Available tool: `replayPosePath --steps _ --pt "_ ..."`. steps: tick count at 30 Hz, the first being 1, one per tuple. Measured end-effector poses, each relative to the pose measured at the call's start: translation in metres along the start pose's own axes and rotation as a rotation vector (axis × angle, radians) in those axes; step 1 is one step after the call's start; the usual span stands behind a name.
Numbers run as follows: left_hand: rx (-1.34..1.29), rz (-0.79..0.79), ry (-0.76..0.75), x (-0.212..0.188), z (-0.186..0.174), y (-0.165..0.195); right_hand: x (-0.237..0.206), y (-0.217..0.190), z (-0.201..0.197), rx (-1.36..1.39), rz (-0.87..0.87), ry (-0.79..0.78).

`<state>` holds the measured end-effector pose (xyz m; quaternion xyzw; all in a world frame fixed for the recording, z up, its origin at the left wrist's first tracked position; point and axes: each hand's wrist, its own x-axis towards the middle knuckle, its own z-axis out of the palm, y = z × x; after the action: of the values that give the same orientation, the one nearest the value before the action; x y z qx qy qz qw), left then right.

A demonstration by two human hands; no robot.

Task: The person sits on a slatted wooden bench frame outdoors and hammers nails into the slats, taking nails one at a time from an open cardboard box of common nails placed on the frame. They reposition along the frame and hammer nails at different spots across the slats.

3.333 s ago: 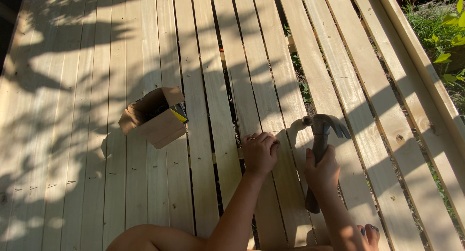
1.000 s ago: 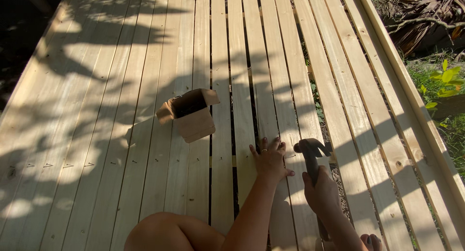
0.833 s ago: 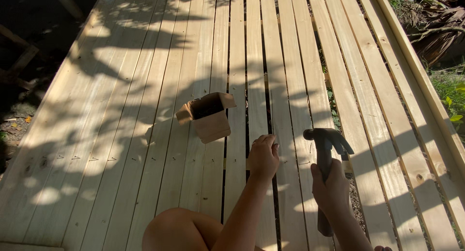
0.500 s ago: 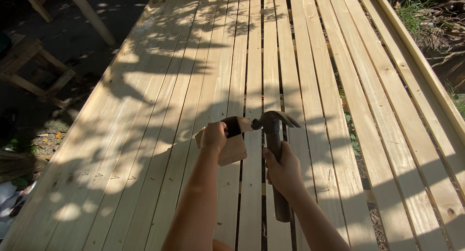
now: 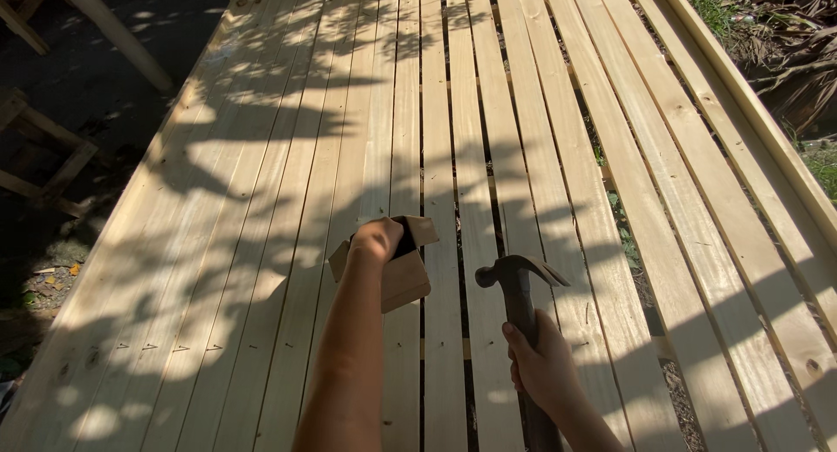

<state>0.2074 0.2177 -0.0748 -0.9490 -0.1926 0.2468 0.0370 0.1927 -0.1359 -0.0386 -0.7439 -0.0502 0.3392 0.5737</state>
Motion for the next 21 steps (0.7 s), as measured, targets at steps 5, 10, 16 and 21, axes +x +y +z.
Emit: replayPosePath --steps 5,10,16,21 --pt "-0.486 -0.189 0.294 -0.014 0.004 -0.008 -0.011 -0.001 -0.026 0.005 0.006 0.046" --pt "-0.735 -0.131 0.676 -0.065 -0.004 0.003 -0.021 -0.005 -0.046 0.003 -0.033 0.049" --pt "-1.405 0.061 1.061 -0.092 -0.005 0.091 -0.034 0.015 -0.103 0.059 -0.066 0.178" --pt "-1.667 0.14 0.731 -0.091 0.026 0.226 -0.039 0.041 -0.163 0.18 -0.033 0.352"
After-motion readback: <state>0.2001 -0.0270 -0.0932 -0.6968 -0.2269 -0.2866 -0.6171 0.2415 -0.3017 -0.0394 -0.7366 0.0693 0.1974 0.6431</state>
